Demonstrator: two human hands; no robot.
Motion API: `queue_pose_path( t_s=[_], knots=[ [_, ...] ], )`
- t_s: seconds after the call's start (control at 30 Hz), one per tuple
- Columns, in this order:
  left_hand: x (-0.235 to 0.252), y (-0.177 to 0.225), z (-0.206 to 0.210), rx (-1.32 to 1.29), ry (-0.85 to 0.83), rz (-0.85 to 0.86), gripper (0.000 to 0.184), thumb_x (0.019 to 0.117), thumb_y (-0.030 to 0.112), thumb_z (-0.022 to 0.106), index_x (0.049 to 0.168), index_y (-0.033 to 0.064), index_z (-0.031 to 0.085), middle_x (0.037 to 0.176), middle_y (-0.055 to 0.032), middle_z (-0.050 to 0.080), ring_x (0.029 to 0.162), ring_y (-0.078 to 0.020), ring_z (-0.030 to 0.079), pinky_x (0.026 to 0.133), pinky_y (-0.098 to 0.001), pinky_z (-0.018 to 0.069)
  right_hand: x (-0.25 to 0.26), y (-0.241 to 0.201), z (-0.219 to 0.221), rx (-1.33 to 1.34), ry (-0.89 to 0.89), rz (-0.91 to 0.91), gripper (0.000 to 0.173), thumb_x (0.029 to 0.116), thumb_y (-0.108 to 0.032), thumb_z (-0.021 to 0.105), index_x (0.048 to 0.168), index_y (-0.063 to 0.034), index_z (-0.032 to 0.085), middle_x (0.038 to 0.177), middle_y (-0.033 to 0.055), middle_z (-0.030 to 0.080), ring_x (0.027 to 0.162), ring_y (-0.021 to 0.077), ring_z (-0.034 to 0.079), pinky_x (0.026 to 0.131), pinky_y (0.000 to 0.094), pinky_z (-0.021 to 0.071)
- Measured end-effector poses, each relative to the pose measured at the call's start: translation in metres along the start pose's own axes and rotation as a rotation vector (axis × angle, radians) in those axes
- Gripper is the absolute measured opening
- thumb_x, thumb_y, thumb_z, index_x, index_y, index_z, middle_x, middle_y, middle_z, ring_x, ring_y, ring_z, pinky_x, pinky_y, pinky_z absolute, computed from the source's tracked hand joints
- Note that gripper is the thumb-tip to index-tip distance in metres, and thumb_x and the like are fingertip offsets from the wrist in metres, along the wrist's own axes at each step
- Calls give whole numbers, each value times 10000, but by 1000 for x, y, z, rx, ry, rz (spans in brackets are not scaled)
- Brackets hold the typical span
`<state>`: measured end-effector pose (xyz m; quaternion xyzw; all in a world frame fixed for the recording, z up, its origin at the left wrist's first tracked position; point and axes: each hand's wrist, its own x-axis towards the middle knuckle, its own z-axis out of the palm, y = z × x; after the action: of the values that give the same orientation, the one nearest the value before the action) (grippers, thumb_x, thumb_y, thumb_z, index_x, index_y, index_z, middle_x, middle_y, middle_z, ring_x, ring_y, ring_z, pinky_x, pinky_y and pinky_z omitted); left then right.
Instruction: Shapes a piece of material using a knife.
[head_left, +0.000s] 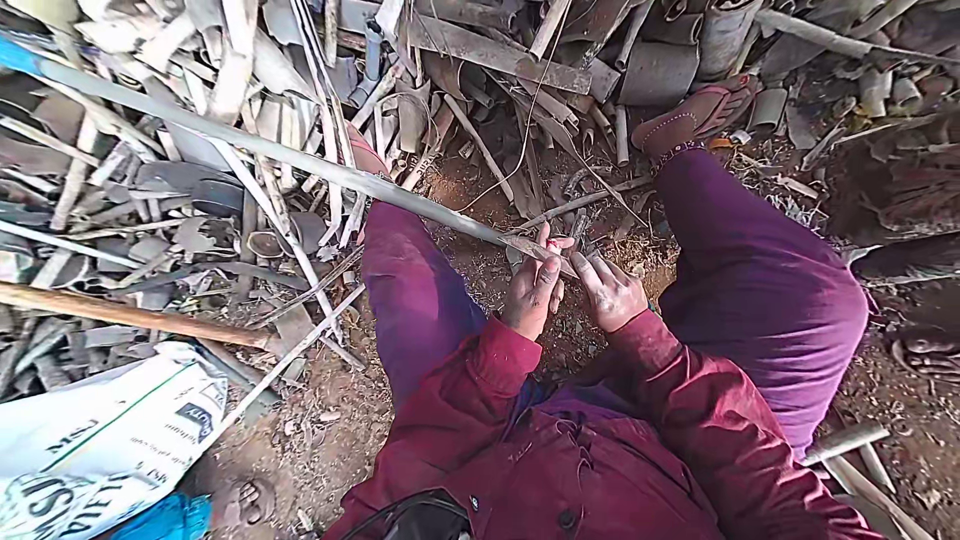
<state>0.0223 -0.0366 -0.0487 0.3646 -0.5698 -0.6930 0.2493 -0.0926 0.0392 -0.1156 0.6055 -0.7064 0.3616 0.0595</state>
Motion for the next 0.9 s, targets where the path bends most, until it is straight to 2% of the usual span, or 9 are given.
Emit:
queue_pose_path(
  t_s=[0.03,0.1,0.2,0.33,0.5,0.63,0.67,0.77,0.9],
  knots=[
    [0,1,0,20,12,-9,580,1086,269,375,1558,-39,237,1213,-9,641,553,58,431,498,-113,399,0,0,-1,1,-20,2,304,848,31,614,1135,52,713,886,236,720,718,402,723,525,470,553],
    [0,3,0,62,57,-19,505,1074,223,416,1527,5,366,1106,27,661,535,59,389,472,-121,348,-1,-1,0,-29,-37,14,324,834,30,635,1149,49,710,896,236,719,724,405,724,525,471,553],
    [2,-1,-4,110,102,16,402,1043,219,511,1401,39,537,1081,45,687,503,66,375,422,-121,324,0,-1,2,-71,-20,19,320,848,15,633,1159,47,700,895,242,714,715,405,721,526,470,551],
    [0,0,-4,188,202,-20,326,1023,250,586,1276,48,623,708,95,558,457,48,368,422,-138,343,-1,-5,1,-73,-12,27,320,840,22,620,1151,48,692,879,235,708,706,404,718,519,467,548],
    [0,0,-6,294,230,27,319,1016,258,607,1261,58,646,768,79,605,465,50,386,425,-145,366,-3,-9,2,-91,11,22,336,821,30,623,1151,51,686,861,229,707,711,398,718,525,454,553],
    [2,-4,-6,356,236,134,316,1007,236,617,1232,16,646,1015,35,696,547,76,463,494,-132,418,-4,-9,2,-112,8,44,356,825,33,625,1175,31,691,875,224,716,744,404,726,556,462,566],
    [3,-5,-6,364,240,154,321,1007,245,619,1226,12,649,1041,32,702,553,82,468,497,-130,423,-4,-9,3,-122,17,45,350,835,29,621,1178,24,690,874,220,717,744,398,727,558,458,568],
    [3,-4,-5,357,250,136,319,1014,252,606,1234,23,642,981,47,686,526,73,437,472,-137,404,-4,-10,4,-131,35,47,351,853,35,610,1195,19,689,856,215,709,727,396,718,553,456,563],
    [3,-3,-6,380,272,97,317,1010,255,621,1230,28,646,861,49,632,532,42,461,495,-151,427,-3,-13,2,-162,12,75,408,839,43,625,1242,6,676,864,226,706,719,408,713,537,460,553]
  ],
)
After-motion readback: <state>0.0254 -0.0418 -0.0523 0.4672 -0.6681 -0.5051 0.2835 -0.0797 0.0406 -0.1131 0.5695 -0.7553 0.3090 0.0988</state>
